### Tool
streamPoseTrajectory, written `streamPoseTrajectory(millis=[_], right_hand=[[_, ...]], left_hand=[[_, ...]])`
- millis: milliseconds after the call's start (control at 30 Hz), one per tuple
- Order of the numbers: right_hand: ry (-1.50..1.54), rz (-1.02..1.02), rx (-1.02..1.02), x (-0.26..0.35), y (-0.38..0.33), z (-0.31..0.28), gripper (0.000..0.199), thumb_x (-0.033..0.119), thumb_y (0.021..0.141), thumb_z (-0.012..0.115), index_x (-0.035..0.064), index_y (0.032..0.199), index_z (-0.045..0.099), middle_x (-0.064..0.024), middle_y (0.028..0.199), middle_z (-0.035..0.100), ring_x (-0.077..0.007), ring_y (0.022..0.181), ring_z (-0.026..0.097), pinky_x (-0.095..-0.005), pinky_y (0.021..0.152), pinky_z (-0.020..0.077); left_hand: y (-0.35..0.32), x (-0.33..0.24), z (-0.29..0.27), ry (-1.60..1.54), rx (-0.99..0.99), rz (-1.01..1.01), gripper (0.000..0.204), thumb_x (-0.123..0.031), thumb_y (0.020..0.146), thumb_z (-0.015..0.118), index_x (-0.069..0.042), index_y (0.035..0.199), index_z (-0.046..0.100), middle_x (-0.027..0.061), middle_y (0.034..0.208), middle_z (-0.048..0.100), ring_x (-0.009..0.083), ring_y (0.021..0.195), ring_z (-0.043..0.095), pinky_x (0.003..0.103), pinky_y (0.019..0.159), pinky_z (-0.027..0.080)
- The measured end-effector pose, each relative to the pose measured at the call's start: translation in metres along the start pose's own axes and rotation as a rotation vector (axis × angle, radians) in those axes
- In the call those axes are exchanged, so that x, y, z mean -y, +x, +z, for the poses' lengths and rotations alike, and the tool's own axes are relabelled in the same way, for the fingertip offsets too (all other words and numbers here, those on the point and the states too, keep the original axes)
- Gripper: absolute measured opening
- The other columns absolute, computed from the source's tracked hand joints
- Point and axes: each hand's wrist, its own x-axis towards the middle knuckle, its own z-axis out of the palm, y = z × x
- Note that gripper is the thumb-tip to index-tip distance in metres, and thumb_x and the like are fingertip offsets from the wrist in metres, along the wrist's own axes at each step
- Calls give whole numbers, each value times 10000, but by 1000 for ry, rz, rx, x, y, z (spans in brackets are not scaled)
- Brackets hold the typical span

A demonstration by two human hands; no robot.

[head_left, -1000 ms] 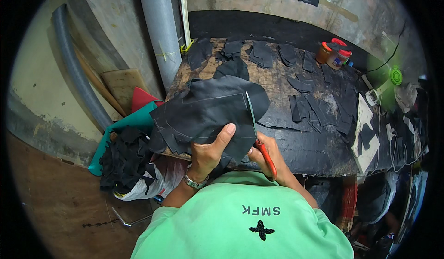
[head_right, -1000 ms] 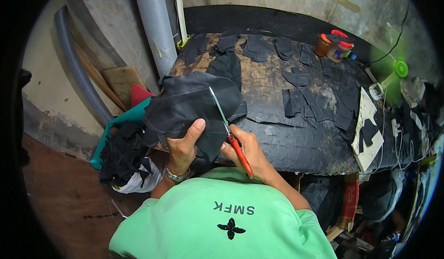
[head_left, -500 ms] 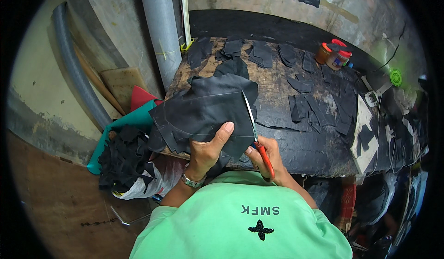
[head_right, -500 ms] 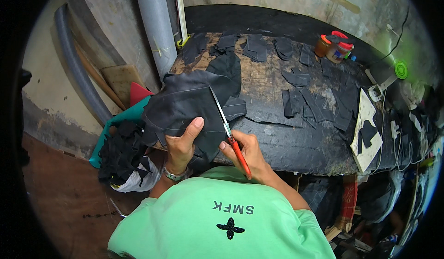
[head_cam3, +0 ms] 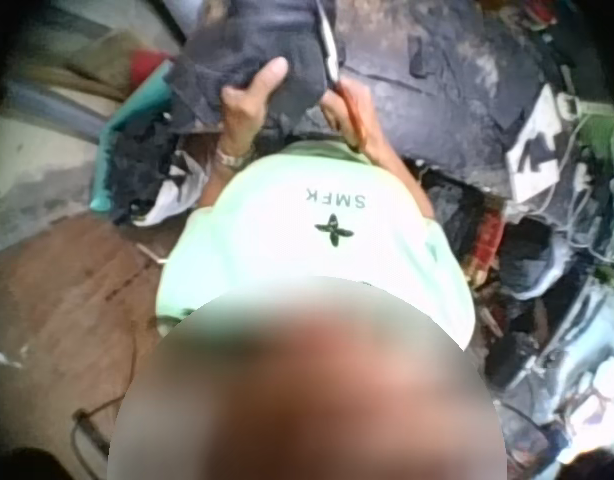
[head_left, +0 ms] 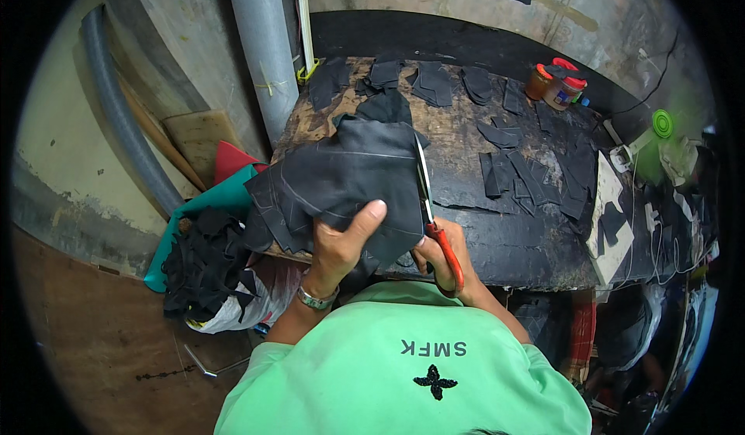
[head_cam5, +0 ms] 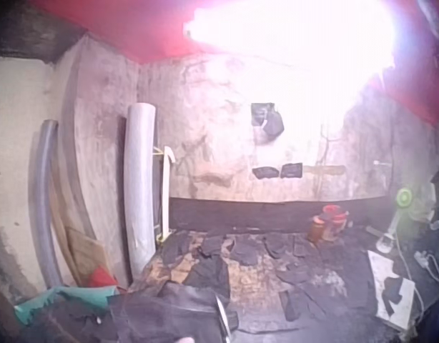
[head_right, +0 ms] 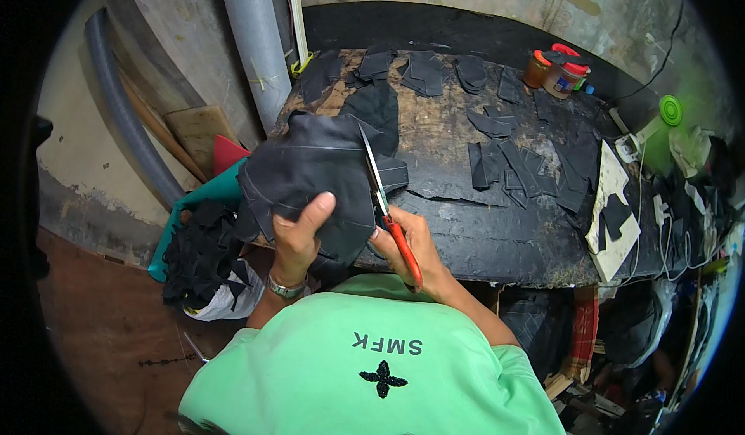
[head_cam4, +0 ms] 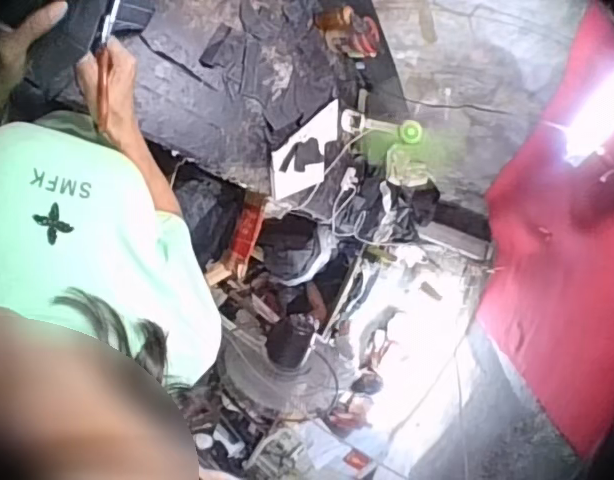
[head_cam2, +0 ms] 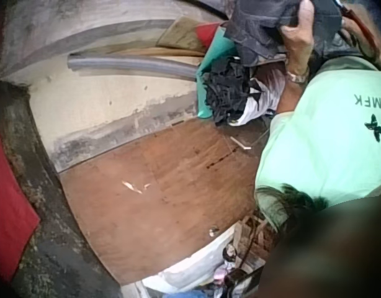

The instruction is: The person uses red-handled scissors to cut black rubber pieces along white chalk outlines on a workbench. They repeatedly pick up pieces, cut along the lines, and place the cut pieces back on the table among other cut rubber scraps.

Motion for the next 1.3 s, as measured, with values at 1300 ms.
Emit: streamPoseTrajectory(millis=[1300], right_hand=[[-289,72,106,-4,-1,0,376,285,860,665,-2,689,491,-15,543,405,-85,564,377,-294,498,318]], left_hand=[[50,-55,-54,310,300,-186,441,-72,818,682,6,1224,526,75,1111,614,137,1007,550,296,894,448]])
